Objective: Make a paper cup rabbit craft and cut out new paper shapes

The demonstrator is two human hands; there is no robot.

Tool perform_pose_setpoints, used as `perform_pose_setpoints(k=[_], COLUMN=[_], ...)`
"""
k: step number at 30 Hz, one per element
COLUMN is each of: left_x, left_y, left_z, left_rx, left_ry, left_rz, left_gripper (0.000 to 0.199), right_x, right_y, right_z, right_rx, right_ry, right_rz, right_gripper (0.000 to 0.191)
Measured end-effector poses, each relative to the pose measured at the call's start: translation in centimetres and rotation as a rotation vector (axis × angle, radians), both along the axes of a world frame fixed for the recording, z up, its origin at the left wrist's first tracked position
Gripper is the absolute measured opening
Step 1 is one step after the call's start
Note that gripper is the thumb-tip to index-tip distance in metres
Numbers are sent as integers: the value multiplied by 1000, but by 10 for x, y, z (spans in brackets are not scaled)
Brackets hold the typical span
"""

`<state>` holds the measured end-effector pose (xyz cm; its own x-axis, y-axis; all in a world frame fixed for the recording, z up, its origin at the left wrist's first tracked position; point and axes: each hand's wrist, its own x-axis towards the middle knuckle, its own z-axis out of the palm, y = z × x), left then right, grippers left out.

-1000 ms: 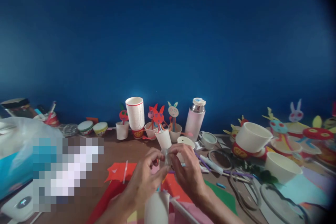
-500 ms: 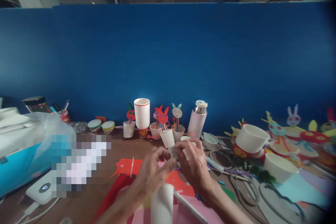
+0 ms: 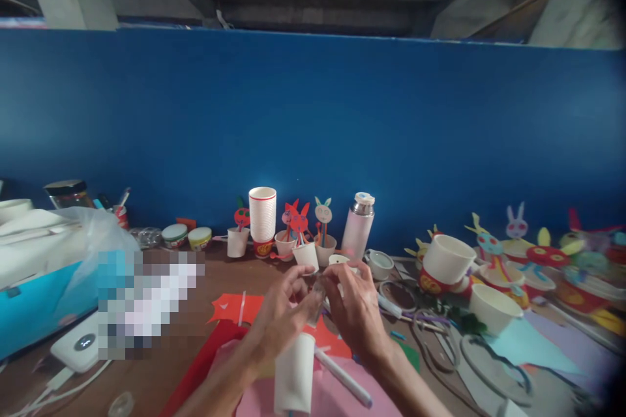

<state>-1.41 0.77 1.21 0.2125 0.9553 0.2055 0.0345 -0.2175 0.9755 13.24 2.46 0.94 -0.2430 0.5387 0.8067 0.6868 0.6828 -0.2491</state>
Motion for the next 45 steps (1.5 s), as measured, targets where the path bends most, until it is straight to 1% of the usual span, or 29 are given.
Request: perform_pose_setpoints(k=[2,7,11,15,19,22,26,30,34,39,45], left_x=[-6,-20,-17,-11,-7,-4,-1,-2,-1,0,3], left_y=[-2,-6,-9,-10,-4,0,4,8,10,4,-4], left_z=[-6,-23,-27,-24,-19,-15,-9,-4,-2,1,7], left_rx=[-26,-76,-47,-33,-103,-114,-106,-82,-73,-103,-48], left_ry=[-15,-84,-112,-158,-192,-187,-145,-94,-93,-81,-42], left_rz=[-10,-6,-6,-36,-165,-195,-179,-134,-92,-54,22], left_gripper=[43,34,33,36,39,41,37,28,19,22,18], right_x=[-2,-8,-10,-10,-7,-3,0,3,3,2,2], right_y=[-4,-14,-16,-15,-12,-11,-9,-8,-9,-14,-19], right_z=[-2,-6,-8,-10,-8,-7,-10,-11,-10,-9,-10], right_rx=[-2,28,54,82,120,139,116,94,81,-15,-88], right_ry=[2,1,-22,-28,-7,-11,-35,-23,7,20,53], right_rz=[16,46,56,38,39,15,-14,-58,-65,-42,-47], right_gripper=[13,15,18,18,15,13,14,15,21,23,24])
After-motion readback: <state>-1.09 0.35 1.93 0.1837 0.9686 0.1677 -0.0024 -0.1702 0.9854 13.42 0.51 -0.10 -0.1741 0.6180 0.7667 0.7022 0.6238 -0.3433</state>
